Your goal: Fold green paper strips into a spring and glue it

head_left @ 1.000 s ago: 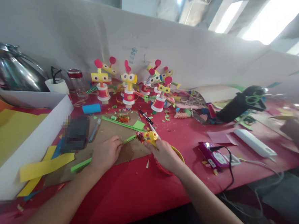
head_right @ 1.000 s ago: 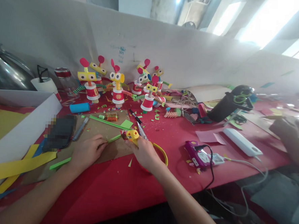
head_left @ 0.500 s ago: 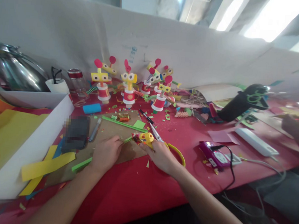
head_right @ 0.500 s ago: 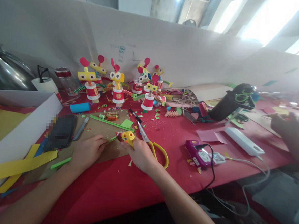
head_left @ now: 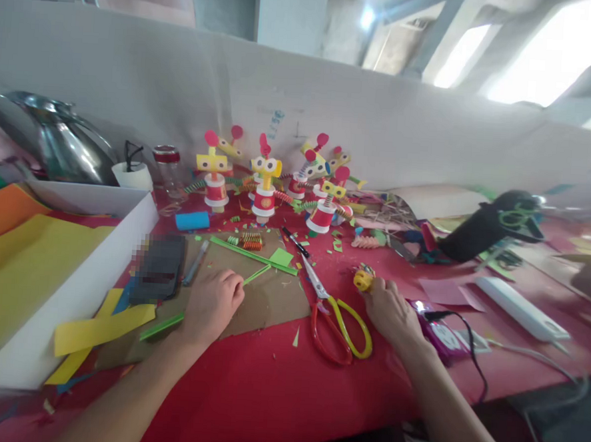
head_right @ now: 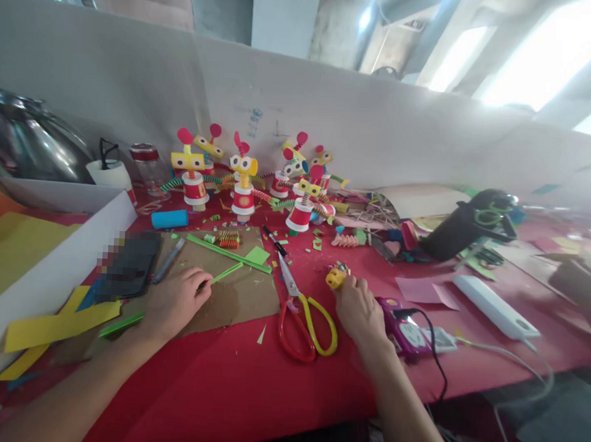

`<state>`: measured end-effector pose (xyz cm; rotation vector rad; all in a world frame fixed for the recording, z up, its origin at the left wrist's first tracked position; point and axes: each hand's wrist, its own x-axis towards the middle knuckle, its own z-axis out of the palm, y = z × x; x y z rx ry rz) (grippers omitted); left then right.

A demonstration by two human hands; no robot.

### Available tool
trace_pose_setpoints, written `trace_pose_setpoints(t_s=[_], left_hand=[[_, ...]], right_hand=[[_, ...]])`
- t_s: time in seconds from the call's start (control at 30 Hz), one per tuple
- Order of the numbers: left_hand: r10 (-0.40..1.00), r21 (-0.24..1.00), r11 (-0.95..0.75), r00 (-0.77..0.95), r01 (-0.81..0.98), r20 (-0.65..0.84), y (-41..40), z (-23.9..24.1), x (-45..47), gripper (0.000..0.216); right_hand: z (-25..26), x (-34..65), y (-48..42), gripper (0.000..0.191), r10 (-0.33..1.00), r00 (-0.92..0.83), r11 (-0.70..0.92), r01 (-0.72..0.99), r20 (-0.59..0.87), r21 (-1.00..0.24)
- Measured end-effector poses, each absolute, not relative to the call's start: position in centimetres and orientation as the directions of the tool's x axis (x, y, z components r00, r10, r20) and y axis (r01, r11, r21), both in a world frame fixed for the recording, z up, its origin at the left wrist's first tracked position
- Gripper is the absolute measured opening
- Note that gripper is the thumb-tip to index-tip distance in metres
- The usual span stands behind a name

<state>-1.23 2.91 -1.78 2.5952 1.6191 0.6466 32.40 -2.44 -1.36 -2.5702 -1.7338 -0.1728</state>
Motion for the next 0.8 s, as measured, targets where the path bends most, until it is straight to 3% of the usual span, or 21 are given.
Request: trace_pose_setpoints(t_s=[0.07,0.1,0.17,0.23,0.3,0.37,0.5,0.8], left_hand=[[0.904,0.4,-0.401,0.285,0.824,0.318,3.0,-1.1,-1.8,0.017],[0.925,0.485,-0.365,0.25,0.795,0.287,3.1,-0.7,-2.0,0.017],[0.958,0.644,-0.287,0.215,0.709,0.191,3.1,0.3,-2.6,0.019],[0.971,0.788,-0.198,0.224,0.582,0.078,3.0,1.2,-3.1,0.023],[0.966,0.892,-0.111,0.258,0.438,-0.006,2.9,1.9,-3.4,0.027],[0.955,0.943,-0.05,0.293,0.329,-0.051,2.8,2.3,-3.6,0.028],[0.942,0.959,-0.061,0.335,0.277,-0.037,2.9,2.1,-3.6,0.03],[0.951,0.864,-0.118,0.307,0.489,-0.044,2.9,2.0,-3.2,0.019]], right_hand=[[-1.0,31.4,-2.2,0.025,0.914,0.337,-0.344,0.939,0.226,-0.011],[-0.6,30.3,-1.9,0.03,0.906,0.307,-0.294,0.952,0.291,-0.09],[0.2,27.0,-1.2,0.038,0.915,0.197,-0.043,0.916,0.353,-0.398],[1.0,22.7,-0.2,0.042,0.974,0.03,0.163,0.596,0.225,-0.786],[1.6,18.5,0.8,0.038,0.989,-0.146,0.064,0.194,0.035,-0.979],[1.7,15.4,1.8,0.031,0.977,-0.21,-0.046,0.002,-0.045,-0.999],[1.0,13.3,2.5,0.029,0.994,-0.101,-0.058,-0.133,-0.045,-0.989],[-0.6,13.7,2.1,0.023,0.992,-0.019,-0.125,-0.275,-0.124,-0.953]])
